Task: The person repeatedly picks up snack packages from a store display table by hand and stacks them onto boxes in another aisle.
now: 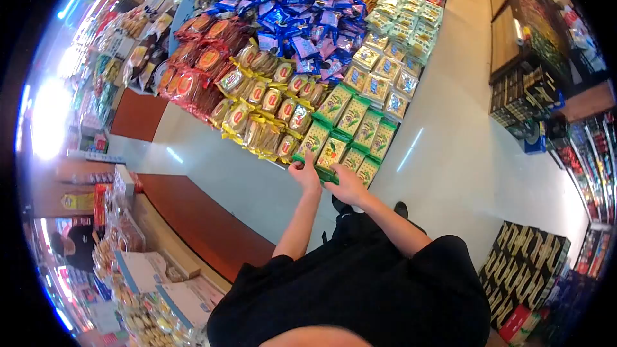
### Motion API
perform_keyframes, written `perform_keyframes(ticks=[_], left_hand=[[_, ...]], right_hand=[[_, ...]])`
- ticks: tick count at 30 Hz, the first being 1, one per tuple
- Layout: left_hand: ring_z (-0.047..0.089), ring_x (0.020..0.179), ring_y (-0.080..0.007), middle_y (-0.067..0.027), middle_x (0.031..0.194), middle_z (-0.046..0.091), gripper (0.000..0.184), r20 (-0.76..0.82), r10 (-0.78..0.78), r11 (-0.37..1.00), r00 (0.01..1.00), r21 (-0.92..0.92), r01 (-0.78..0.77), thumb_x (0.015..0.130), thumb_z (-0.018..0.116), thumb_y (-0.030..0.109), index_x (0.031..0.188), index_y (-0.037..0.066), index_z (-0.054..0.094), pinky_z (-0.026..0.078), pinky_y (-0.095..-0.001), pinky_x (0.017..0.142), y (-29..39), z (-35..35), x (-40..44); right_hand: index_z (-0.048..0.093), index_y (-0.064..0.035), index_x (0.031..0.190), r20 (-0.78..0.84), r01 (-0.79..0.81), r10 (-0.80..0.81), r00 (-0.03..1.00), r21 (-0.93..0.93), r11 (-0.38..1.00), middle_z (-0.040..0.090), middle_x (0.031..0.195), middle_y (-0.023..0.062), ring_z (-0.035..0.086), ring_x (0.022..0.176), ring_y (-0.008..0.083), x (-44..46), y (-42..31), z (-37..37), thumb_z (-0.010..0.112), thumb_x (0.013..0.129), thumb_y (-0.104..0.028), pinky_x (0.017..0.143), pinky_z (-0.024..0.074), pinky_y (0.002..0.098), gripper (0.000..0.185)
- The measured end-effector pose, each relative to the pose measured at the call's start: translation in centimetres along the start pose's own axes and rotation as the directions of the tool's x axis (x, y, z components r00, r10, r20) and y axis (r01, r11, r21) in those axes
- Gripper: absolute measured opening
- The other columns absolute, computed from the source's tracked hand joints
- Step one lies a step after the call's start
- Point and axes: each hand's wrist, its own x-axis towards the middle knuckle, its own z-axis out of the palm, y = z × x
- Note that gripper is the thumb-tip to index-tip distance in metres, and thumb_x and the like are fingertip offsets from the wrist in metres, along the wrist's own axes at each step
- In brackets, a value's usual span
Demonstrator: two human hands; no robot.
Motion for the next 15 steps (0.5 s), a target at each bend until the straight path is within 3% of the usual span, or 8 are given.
perform_keyframes(ticks=[5,6,9,10,13,15], left_hand=[[0.048,0.082,-0.0157,-0.007,0.092,0.049,0.05,-0.014,0.038,0.999,0.999,-0.035,-0.039,0.082,0.075,0.035,0.101,-0.001,0.045,0.043,-0.0281,0.074,0.8,-1.1,-1.2],[0.052,0.085,-0.0166,-0.0099,0.096,0.053,0.047,0.016,0.062,0.996,0.998,0.061,-0.063,0.085,0.072,0.031,0.105,-0.002,0.044,0.045,-0.0291,0.074,-0.4,-1.9,-0.6],[0.055,0.086,-0.0173,-0.0122,0.1,0.056,0.045,0.056,0.061,0.996,0.997,-0.061,-0.058,0.088,0.069,0.029,0.108,-0.003,0.043,0.047,-0.0296,0.074,-2.3,-3.7,-0.7],[0.058,0.084,-0.0141,-0.0102,0.102,0.058,0.038,0.071,0.046,0.996,0.996,-0.083,-0.04,0.093,0.062,0.023,0.113,0.0,0.04,0.048,-0.0273,0.07,-2.0,-4.2,-1.4],[0.057,0.083,-0.0136,-0.0095,0.102,0.058,0.037,0.083,-0.015,0.998,0.996,-0.058,0.02,0.094,0.06,0.022,0.115,0.0,0.039,0.047,-0.0262,0.068,-1.5,-5.6,-4.6],[0.057,0.082,-0.013,-0.0092,0.102,0.058,0.035,0.18,0.006,0.998,0.984,-0.058,0.005,0.095,0.058,0.021,0.115,0.0,0.041,0.047,-0.0261,0.067,-1.9,-5.7,-9.4]], right_hand=[[0.051,-0.0001,0.125,0.03,-0.003,-0.001,1.0,0.119,0.993,0.055,0.124,0.0182,0.055,0.115,0.0279,-0.4,1.0,1.0,0.069,0.082,-0.024,0.09,0.0485,0.0393,0.053],[0.052,0.0002,0.123,0.012,-0.006,0.005,1.0,0.148,0.989,0.056,0.122,0.019,0.056,0.112,0.0296,-0.6,0.8,0.7,0.068,0.081,-0.024,0.091,0.0477,0.0393,0.051],[0.053,0.0009,0.119,-0.046,-0.026,0.037,0.998,0.227,0.973,0.058,0.117,0.0204,0.058,0.107,0.0329,-2.1,0.6,0.1,0.067,0.081,-0.025,0.092,0.0462,0.0389,0.048],[0.053,0.0008,0.12,-0.064,-0.04,0.056,0.996,0.241,0.97,0.059,0.116,0.0203,0.058,0.107,0.033,-2.7,1.4,0.2,0.067,0.081,-0.025,0.091,0.0464,0.0387,0.049],[0.05,0.0002,0.125,-0.141,-0.044,0.077,0.987,0.226,0.973,0.059,0.117,0.0195,0.059,0.108,0.0302,-4.8,3.3,-0.6,0.067,0.083,-0.024,0.089,0.0484,0.0384,0.052],[0.048,0.0004,0.128,-0.247,-0.015,0.068,0.967,0.21,0.978,0.059,0.117,0.0195,0.059,0.107,0.0293,-7.8,5.3,-2.7,0.067,0.084,-0.023,0.087,0.0493,0.0385,0.054]])
